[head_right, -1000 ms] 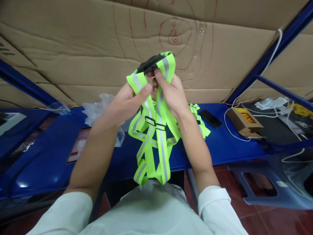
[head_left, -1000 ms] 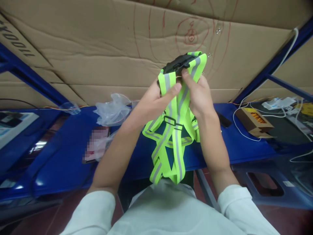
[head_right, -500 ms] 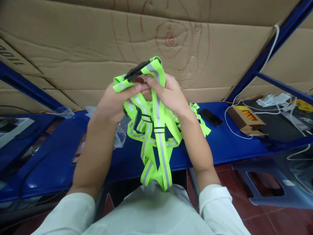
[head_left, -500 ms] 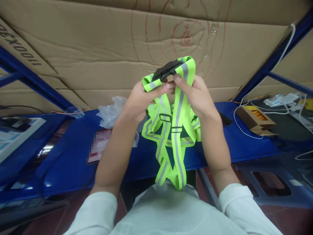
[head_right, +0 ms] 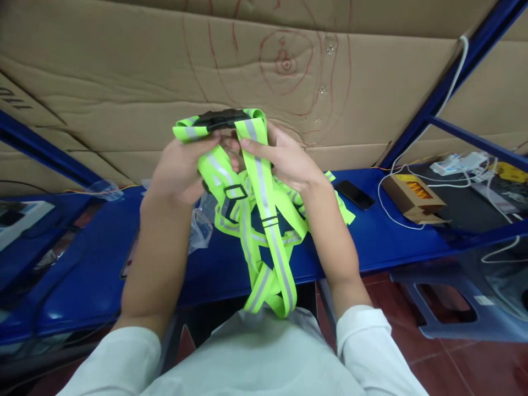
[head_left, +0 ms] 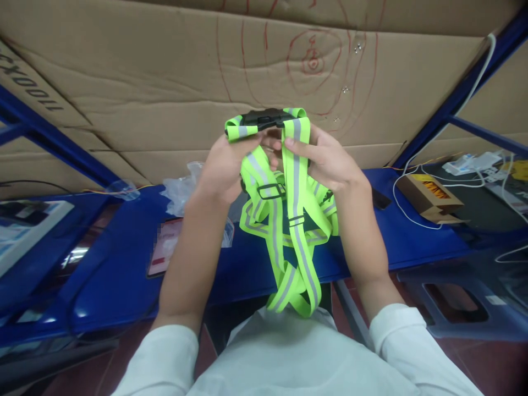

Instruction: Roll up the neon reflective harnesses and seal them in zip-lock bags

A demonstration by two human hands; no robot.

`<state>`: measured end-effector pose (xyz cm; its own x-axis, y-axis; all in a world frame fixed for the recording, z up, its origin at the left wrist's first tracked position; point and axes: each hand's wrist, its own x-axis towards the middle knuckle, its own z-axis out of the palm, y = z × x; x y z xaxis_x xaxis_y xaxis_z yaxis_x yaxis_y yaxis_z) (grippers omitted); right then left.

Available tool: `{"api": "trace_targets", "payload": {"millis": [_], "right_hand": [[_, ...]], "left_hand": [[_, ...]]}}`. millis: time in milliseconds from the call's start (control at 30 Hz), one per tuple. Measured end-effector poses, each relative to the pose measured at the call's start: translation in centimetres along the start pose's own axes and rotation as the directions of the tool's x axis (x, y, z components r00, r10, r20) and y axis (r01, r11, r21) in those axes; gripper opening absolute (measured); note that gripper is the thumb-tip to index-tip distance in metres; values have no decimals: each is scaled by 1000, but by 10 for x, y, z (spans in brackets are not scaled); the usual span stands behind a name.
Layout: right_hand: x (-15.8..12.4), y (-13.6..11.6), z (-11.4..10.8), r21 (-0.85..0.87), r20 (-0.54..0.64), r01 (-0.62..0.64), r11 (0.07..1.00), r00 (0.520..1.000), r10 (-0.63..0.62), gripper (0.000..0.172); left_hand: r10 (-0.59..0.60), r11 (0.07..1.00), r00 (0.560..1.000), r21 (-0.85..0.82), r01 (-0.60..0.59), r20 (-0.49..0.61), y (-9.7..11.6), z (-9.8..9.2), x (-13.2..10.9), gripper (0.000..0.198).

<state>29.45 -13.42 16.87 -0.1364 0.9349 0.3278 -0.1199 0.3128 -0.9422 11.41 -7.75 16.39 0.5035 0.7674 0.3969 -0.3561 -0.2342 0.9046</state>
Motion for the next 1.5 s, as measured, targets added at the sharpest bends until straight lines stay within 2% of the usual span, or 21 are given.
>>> {"api": "trace_targets", "payload": {"millis": [133,333,433,500,567,667,767,867,933,1100,1300,1367,1500], "right_hand": [[4,5,2,35,-38,15,999,999,-14,50],[19,21,9,23,-121,29,999,992,-26,53],[21,27,6,-161,-149,85,983,983,-110,55],[20,24,-1,-383,-97,163,909,972,-215,57],[16,16,-11,-556,-31,232,798,954,-299,59],[7,0,-23,-687,47,263,678,946,-320,63],[1,-10,-26,-749,127,286,598,947,-294,49],[-1,-10,-20,-796,53,244,554,940,-338,47],[1,-8,-15,-822,-24,192,535,929,-370,52],[4,-7,-14,-815,-112,157,558,902,-417,60],[5,-12,-24,-761,-182,116,638,907,-381,56],[5,-12,-25,-736,-186,126,665,907,-379,54],[0,-14,-22,-691,-182,147,708,913,-366,48]], "left_hand": [[-13,1000,1000,0,13,14,-1,2,0,27],[87,990,995,117,-82,-45,-17,10,1,35],[34,996,999,84,-31,-30,-21,11,3,41],[3,998,1000,56,-3,-3,-21,7,3,43],[-4,998,999,59,2,33,-20,2,4,46],[-39,990,994,141,25,101,-21,-4,4,51],[-110,977,990,193,91,89,-25,-2,5,47],[-176,980,983,105,170,48,-28,7,4,46],[-235,972,970,30,233,63,-30,14,3,47],[-334,937,929,-52,346,161,-34,22,1,48],[-309,938,933,-101,331,186,-45,24,-1,48],[-306,927,921,-148,346,241,-49,27,-2,44],[-320,874,869,-236,425,378,-53,31,-4,39]]}}
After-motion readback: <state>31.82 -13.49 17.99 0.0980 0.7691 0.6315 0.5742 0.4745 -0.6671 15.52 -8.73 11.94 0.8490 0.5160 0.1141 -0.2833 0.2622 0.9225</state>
